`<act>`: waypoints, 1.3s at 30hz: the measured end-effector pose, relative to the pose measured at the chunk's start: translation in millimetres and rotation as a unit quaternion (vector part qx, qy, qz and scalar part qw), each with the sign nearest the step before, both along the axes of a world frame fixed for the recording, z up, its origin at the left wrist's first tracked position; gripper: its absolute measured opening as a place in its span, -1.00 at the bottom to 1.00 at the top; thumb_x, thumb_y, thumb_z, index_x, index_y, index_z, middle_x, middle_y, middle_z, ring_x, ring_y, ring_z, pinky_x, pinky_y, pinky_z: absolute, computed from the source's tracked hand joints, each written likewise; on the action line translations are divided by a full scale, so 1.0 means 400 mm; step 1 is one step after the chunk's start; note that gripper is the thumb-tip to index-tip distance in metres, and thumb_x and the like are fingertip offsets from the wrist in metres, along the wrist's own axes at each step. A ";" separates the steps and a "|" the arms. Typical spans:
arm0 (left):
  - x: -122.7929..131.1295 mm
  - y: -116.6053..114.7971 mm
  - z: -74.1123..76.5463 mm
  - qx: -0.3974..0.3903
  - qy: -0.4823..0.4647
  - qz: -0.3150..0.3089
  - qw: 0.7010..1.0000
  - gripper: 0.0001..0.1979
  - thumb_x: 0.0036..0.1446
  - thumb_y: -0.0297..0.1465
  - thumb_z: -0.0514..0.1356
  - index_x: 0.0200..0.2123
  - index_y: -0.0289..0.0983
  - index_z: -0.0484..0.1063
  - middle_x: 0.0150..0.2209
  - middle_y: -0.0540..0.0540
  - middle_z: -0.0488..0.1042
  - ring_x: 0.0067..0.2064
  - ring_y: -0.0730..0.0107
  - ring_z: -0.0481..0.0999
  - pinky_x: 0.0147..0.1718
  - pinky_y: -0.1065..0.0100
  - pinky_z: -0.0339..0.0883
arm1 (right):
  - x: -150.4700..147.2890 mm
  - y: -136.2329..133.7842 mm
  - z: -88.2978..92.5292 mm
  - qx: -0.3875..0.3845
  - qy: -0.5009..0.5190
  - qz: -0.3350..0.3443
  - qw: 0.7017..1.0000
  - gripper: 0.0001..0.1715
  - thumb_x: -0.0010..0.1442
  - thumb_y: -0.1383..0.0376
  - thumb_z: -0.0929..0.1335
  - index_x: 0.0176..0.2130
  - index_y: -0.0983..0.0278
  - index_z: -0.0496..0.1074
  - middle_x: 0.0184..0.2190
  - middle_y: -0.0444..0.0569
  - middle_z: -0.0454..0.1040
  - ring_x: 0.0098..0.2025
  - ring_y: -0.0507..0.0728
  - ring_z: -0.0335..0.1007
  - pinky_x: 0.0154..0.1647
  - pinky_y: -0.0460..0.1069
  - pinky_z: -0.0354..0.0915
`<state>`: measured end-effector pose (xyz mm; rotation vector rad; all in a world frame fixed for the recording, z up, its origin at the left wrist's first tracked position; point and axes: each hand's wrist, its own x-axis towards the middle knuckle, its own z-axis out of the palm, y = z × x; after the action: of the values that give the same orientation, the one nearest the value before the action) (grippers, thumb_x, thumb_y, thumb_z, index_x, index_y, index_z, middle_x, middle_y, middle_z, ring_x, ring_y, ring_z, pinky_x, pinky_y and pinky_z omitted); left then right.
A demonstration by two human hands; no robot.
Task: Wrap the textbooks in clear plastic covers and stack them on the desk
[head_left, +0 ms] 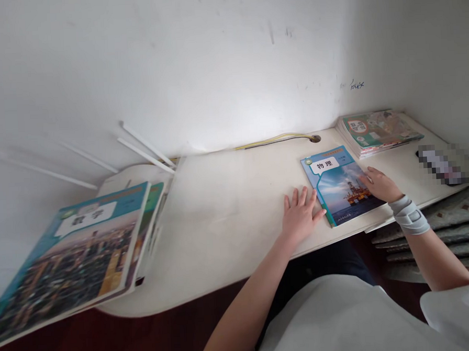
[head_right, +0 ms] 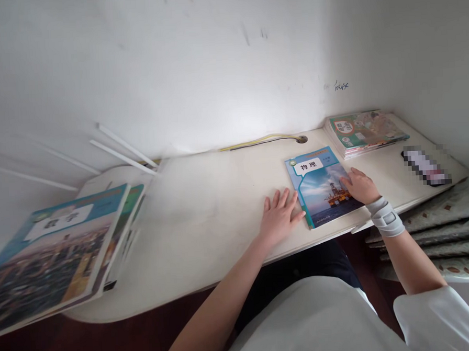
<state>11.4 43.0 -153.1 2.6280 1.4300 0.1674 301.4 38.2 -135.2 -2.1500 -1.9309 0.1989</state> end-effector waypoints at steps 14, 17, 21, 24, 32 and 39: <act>-0.016 -0.007 0.011 -0.011 0.008 -0.001 1.000 -0.32 0.20 0.04 -0.18 0.29 -0.16 -0.03 0.32 -0.18 -0.04 0.32 -0.09 -0.10 0.20 -0.18 -0.20 | -0.015 0.005 0.002 -0.004 -0.023 -0.017 1.000 -0.58 0.25 0.14 0.16 -0.11 0.30 0.44 0.08 0.21 0.36 0.13 0.27 0.27 0.14 0.14 0.17; -0.028 -0.009 0.019 -0.016 0.016 -0.002 1.000 -0.32 0.20 0.03 -0.17 0.29 -0.18 -0.02 0.32 -0.21 -0.02 0.31 -0.12 -0.08 0.19 -0.18 -0.19 | -0.031 -0.010 0.013 0.004 0.022 -0.017 1.000 -0.57 0.22 0.13 0.20 -0.05 0.30 0.42 0.11 0.20 0.32 0.15 0.29 0.24 0.17 0.18 0.13; -0.035 -0.010 0.026 -0.018 0.019 -0.007 1.000 -0.33 0.20 0.02 -0.15 0.29 -0.18 -0.01 0.31 -0.23 -0.01 0.31 -0.14 -0.07 0.17 -0.23 -0.17 | -0.055 -0.045 0.073 0.054 0.181 0.032 0.982 -0.51 0.22 0.04 0.21 0.01 0.22 0.41 0.07 0.07 0.39 0.14 0.25 0.27 0.20 0.16 0.12; -0.033 -0.010 0.030 -0.014 0.017 -0.005 1.000 -0.34 0.21 0.01 -0.13 0.28 -0.17 0.01 0.31 -0.23 0.01 0.31 -0.16 -0.06 0.14 -0.28 -0.16 | -0.095 -0.068 0.129 0.027 0.324 0.149 0.934 -0.47 0.25 -0.01 0.16 0.07 0.15 0.37 0.10 -0.04 0.37 0.18 0.19 0.21 0.26 0.13 0.05; -0.074 -0.041 0.010 0.009 0.036 0.025 0.999 -0.34 0.21 -0.11 -0.03 0.27 -0.35 0.01 0.31 -0.31 -0.04 0.32 -0.12 -0.10 0.19 -0.19 -0.16 | -0.293 -0.051 0.072 0.049 0.129 0.217 0.966 -0.25 0.10 0.06 0.35 0.24 0.10 0.15 0.35 0.01 -0.19 0.36 0.36 -0.38 0.25 0.36 -0.13; -0.159 -0.074 -0.029 0.064 0.013 0.107 0.992 -0.27 0.21 -0.05 -0.05 0.23 -0.52 0.05 0.24 -0.46 0.08 0.29 -0.03 0.04 0.19 0.01 0.02 | -0.369 -0.052 0.043 0.037 -0.019 0.216 0.976 -0.34 0.16 0.16 0.32 0.21 0.25 0.19 0.33 0.23 -0.12 0.35 0.38 -0.30 0.18 0.30 0.04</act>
<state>-52.2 13.3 -164.7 2.5773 1.7635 0.2576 153.6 17.4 -118.0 -1.6754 -2.3659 0.1586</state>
